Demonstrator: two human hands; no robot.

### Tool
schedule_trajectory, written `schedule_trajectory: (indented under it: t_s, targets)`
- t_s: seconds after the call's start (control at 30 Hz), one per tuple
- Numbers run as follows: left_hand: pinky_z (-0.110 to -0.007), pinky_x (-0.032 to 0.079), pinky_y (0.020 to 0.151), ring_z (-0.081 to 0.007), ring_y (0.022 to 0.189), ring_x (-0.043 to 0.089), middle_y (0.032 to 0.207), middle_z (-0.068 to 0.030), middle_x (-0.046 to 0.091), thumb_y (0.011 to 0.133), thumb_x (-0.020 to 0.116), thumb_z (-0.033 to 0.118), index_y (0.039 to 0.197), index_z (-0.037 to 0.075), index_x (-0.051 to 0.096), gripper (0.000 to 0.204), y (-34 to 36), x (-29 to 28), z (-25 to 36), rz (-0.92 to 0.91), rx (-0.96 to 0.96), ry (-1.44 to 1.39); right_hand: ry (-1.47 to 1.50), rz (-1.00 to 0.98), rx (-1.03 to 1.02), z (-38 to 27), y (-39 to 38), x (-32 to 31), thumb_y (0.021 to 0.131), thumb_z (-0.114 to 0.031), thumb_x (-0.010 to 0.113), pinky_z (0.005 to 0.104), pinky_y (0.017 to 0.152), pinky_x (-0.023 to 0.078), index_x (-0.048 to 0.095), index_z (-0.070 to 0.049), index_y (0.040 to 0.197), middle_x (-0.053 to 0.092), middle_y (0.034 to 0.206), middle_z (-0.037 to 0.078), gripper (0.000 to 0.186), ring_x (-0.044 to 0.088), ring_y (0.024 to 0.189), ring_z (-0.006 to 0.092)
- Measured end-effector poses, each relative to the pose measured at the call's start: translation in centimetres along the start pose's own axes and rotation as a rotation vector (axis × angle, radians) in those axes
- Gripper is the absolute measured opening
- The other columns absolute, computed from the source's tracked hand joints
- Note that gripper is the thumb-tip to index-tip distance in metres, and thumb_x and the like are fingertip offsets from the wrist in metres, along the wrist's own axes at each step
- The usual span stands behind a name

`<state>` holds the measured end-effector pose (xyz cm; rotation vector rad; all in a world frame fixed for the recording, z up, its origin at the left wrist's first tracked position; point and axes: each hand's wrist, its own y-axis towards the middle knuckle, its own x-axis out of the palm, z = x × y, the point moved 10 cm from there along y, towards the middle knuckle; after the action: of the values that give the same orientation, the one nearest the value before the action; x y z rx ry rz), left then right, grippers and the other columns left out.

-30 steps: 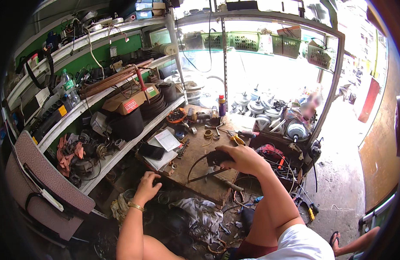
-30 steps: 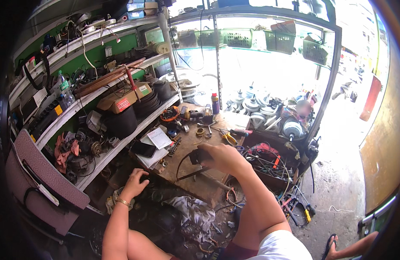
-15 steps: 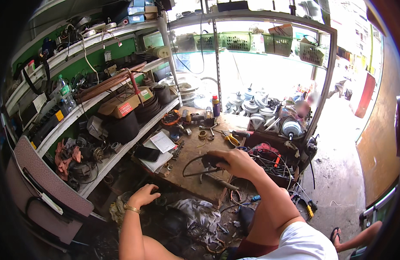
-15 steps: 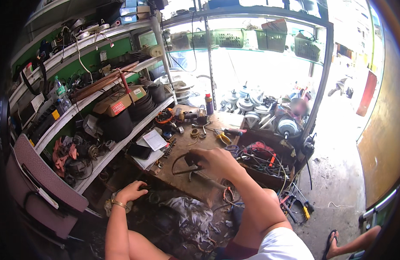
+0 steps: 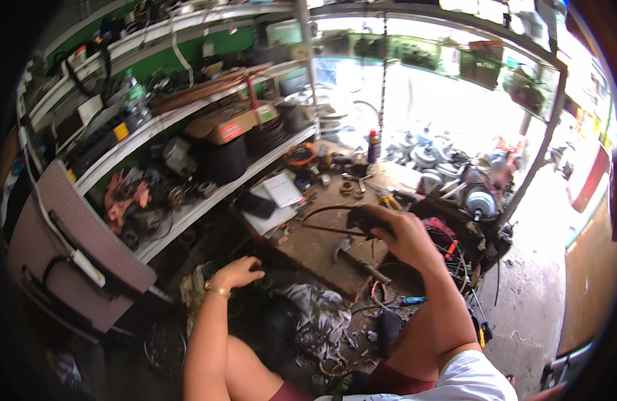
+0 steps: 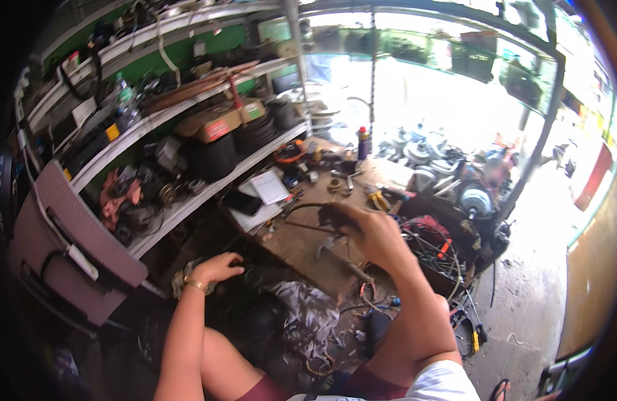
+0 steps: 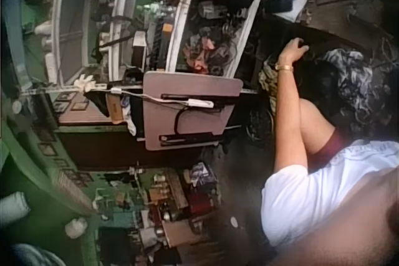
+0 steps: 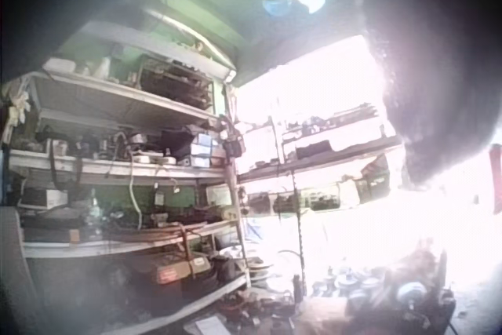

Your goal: The person works on an alternator by hand and with tools, using a hammer and a punch to tap the components while sitting on the floor.

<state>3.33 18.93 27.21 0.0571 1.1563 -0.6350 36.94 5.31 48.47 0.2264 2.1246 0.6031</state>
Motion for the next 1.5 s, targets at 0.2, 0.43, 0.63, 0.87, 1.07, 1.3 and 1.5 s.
schedule_trajectory:
  t_s: [0.2,0.43,0.63,0.87,1.07,1.3,1.5]
  targets:
    - [-0.038,0.041,0.101,-0.0322,0.119,0.052,0.126,-0.0182,0.055,0.087,0.061,0.042,0.125,0.006,0.055,0.053,-0.6,0.0,0.7,-0.045,-0.031,0.004,-0.077,-0.152,0.004,0.3,-0.3,1.6,0.080,-0.010,0.066,0.0451,0.077,0.049,0.059,-0.017,0.126,0.068,0.098,0.017,0.046,0.063,0.088,0.0371]
    - [-0.037,0.041,0.101,-0.0321,0.120,0.051,0.128,-0.0183,0.054,0.088,0.060,0.042,0.126,0.005,0.054,0.053,-1.5,0.2,0.3,-0.075,-0.063,-0.009,0.021,-0.078,0.022,-0.4,0.0,0.9,0.078,-0.005,0.067,0.0414,0.075,0.048,0.061,-0.011,0.124,0.066,0.094,0.022,0.047,0.062,0.084,0.0388]
    - [-0.038,0.040,0.102,-0.0322,0.121,0.051,0.130,-0.0184,0.053,0.088,0.060,0.042,0.127,0.005,0.054,0.054,-0.9,0.6,0.1,-0.085,-0.064,0.016,-0.078,-0.172,0.056,-0.2,0.0,1.9,0.078,-0.007,0.067,0.0436,0.074,0.048,0.062,-0.014,0.123,0.067,0.089,0.019,0.045,0.063,0.082,0.0370]
    - [-0.036,0.043,0.098,-0.0306,0.117,0.054,0.126,-0.0184,0.055,0.088,0.062,0.039,0.126,0.005,0.054,0.051,-1.1,0.5,0.4,-0.082,-0.072,0.001,-0.048,-0.210,0.049,-0.3,-0.1,2.0,0.079,-0.007,0.067,0.0437,0.075,0.049,0.062,-0.015,0.121,0.068,0.093,0.017,0.043,0.064,0.084,0.0365]
    - [-0.040,0.041,0.102,-0.0335,0.117,0.053,0.127,-0.0171,0.055,0.085,0.065,0.039,0.125,0.006,0.055,0.053,1.5,-0.3,-1.1,0.136,0.012,-0.245,-0.044,-0.107,0.012,-0.5,0.0,1.2,0.078,-0.007,0.067,0.0432,0.077,0.049,0.063,-0.014,0.119,0.068,0.096,0.016,0.042,0.064,0.087,0.0358]
    - [-0.049,0.046,0.093,-0.0373,0.119,0.044,0.126,-0.0110,0.047,0.069,0.078,0.026,0.120,0.014,0.053,0.057,6.6,-9.9,-2.7,0.522,-0.149,0.303,-0.056,-0.194,0.062,1.2,-0.1,1.8,0.078,-0.007,0.066,0.0425,0.078,0.049,0.062,-0.013,0.121,0.067,0.098,0.017,0.044,0.063,0.089,0.0358]
    - [-0.051,0.041,0.097,-0.0358,0.135,0.031,0.147,-0.0078,0.032,0.061,0.084,0.013,0.133,0.025,0.048,0.081,16.4,-11.9,-3.8,0.503,-0.174,0.822,-0.077,-0.264,0.179,2.9,-0.3,1.5,0.076,-0.002,0.066,0.0400,0.081,0.049,0.060,-0.010,0.124,0.066,0.103,0.019,0.048,0.064,0.092,0.0359]
